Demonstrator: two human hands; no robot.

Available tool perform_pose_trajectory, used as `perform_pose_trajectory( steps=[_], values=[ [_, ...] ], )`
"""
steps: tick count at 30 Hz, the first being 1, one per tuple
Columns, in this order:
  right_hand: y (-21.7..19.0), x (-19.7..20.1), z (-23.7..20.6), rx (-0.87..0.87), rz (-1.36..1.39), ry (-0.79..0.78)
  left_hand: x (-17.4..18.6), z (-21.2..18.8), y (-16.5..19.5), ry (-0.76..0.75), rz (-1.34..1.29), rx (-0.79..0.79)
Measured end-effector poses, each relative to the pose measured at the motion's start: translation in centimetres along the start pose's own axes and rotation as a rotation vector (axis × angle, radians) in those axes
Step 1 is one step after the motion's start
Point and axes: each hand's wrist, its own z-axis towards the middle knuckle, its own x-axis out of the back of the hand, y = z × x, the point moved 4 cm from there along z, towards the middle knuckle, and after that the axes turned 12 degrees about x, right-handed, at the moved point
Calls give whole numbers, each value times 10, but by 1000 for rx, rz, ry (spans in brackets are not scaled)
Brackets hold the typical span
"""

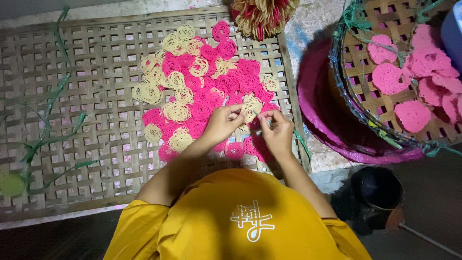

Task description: The person gathers pink and cream curled paper rosettes from a woven bamboo tray and binds them together with a green tie by hand to form decorative flower puffs. They attach each finished flower to a standing rack of similar flowers beside the tray.

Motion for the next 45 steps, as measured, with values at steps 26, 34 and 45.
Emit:
perform_pose_trajectory(
  steps=[26, 34, 45],
  values=[
    [28, 49, -13, 122, -1, -164, -16, -23, 65, 33, 91, -250],
    [27, 43, -18, -4, 264, -32, -33, -3, 72, -119, 1, -351],
    [71, 31, -7, -266, 363, 232, -47, 76, 90, 242, 369, -929]
  ],
)
